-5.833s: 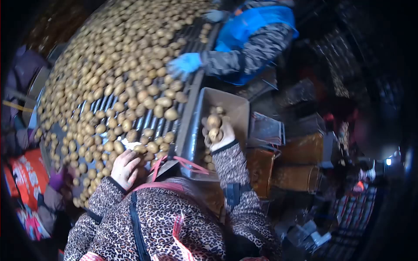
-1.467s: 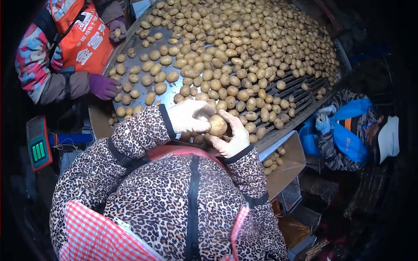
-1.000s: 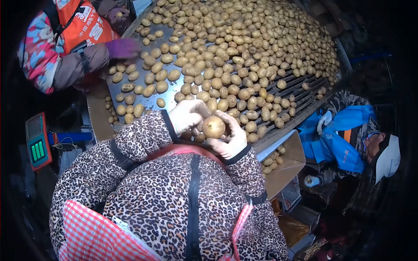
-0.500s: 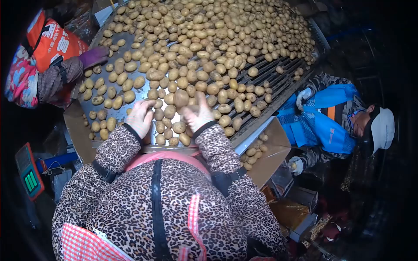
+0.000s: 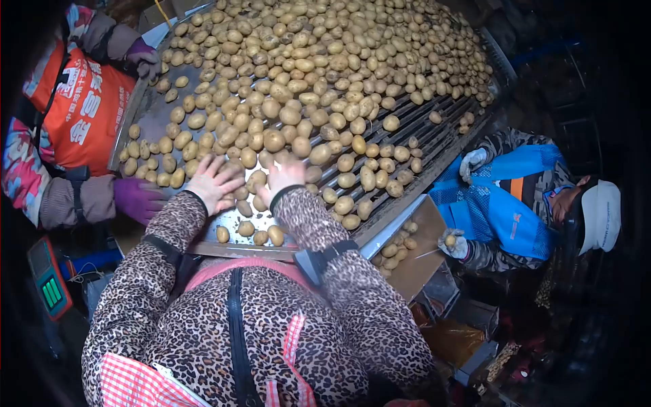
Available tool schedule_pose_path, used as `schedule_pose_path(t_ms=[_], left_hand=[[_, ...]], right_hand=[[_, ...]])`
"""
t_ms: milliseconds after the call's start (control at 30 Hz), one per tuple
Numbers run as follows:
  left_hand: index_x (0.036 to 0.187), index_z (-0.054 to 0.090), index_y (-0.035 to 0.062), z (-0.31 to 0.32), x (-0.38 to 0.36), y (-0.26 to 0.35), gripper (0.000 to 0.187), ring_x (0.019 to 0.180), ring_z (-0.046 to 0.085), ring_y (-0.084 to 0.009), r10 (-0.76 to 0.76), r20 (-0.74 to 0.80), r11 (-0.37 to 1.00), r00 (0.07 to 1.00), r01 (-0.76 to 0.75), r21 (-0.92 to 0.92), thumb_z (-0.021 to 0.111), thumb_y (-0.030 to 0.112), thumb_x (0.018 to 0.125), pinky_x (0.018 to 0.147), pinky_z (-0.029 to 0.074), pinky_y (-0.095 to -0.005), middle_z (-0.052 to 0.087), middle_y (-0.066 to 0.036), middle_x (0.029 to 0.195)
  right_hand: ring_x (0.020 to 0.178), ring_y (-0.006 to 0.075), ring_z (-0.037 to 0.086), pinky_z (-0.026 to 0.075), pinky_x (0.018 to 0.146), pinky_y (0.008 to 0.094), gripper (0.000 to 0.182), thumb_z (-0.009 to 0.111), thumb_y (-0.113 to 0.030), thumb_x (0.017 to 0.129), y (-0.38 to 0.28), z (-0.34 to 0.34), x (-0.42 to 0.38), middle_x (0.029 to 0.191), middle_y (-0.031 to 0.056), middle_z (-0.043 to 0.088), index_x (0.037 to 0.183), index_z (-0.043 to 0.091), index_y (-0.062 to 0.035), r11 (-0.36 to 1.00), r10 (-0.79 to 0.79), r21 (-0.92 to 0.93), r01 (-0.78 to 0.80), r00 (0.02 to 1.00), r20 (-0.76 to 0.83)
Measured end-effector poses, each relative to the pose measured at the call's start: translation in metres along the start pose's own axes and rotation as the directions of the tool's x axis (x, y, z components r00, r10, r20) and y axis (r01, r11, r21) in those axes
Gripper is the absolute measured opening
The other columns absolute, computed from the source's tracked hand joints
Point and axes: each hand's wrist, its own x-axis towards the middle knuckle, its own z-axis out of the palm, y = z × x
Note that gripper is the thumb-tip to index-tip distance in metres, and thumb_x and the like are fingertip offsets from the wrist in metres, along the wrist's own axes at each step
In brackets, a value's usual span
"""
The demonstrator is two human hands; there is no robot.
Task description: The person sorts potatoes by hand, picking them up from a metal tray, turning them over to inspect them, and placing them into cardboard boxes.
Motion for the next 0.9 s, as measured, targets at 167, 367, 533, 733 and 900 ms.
schedule_pose_path(t_ms=[167,367,533,733,900], left_hand=[[0.121,0.056,0.0116,-0.020,-0.020,0.011,0.052,0.125,0.041,-0.0416,-0.192,-0.248,0.981,0.950,0.193,-0.019,0.066,0.028,0.072,0.104,0.030,-0.0595,0.047,-0.019,0.134],[0.115,0.056,0.0058,-0.036,-0.022,0.062,0.046,0.117,0.048,-0.0444,-0.089,-0.350,0.957,0.932,-0.017,-0.289,0.064,0.013,0.070,0.097,0.041,-0.0541,0.051,-0.022,0.123],[0.140,0.041,0.0097,-0.030,-0.016,0.073,0.055,0.116,0.054,-0.0309,-0.431,0.360,-0.266,0.828,0.265,-0.927,0.061,0.021,0.090,0.098,0.045,-0.0448,0.053,-0.014,0.131],[0.122,0.054,0.0064,-0.046,0.018,0.081,0.028,0.075,0.065,-0.0199,-0.017,0.569,-0.961,0.822,0.143,-0.235,0.056,0.016,0.096,0.056,0.058,-0.0314,0.063,-0.011,0.096],[0.123,0.053,0.0015,-0.039,0.001,0.081,0.031,0.071,0.063,-0.0175,-0.063,0.592,-0.891,0.803,0.221,-0.396,0.056,0.011,0.093,0.053,0.056,-0.0294,0.061,-0.010,0.084]], right_hand=[[0.089,0.0386,0.065,0.054,0.083,0.0457,0.021,0.060,-0.015,0.080,0.074,-0.066,-0.004,0.093,0.0219,0.066,0.098,0.063,-0.0041,0.975,0.223,0.067,-0.214,0.952,-0.210],[0.110,0.0363,0.060,0.050,0.094,0.0426,0.056,0.065,-0.029,0.083,0.186,-0.037,0.060,0.118,0.0223,0.061,0.129,0.047,-0.0040,0.826,0.557,0.186,-0.532,0.820,-0.131],[0.114,0.0321,0.058,0.042,0.101,0.0389,0.067,0.051,-0.058,0.089,0.136,-0.023,0.003,0.122,0.0228,0.060,0.128,0.055,-0.0030,0.820,0.040,0.572,0.013,0.996,-0.079],[0.122,0.0350,0.051,0.043,0.102,0.0384,0.058,0.051,-0.045,0.094,0.106,-0.098,0.013,0.135,0.0208,0.051,0.134,0.048,-0.0042,0.846,0.088,0.532,0.025,0.978,-0.187],[0.142,0.0334,0.022,0.010,0.113,0.0608,0.076,0.046,-0.057,0.087,0.082,-0.070,0.093,0.153,0.0164,0.029,0.145,0.035,-0.0094,0.978,0.196,-0.046,-0.202,0.975,-0.105]])
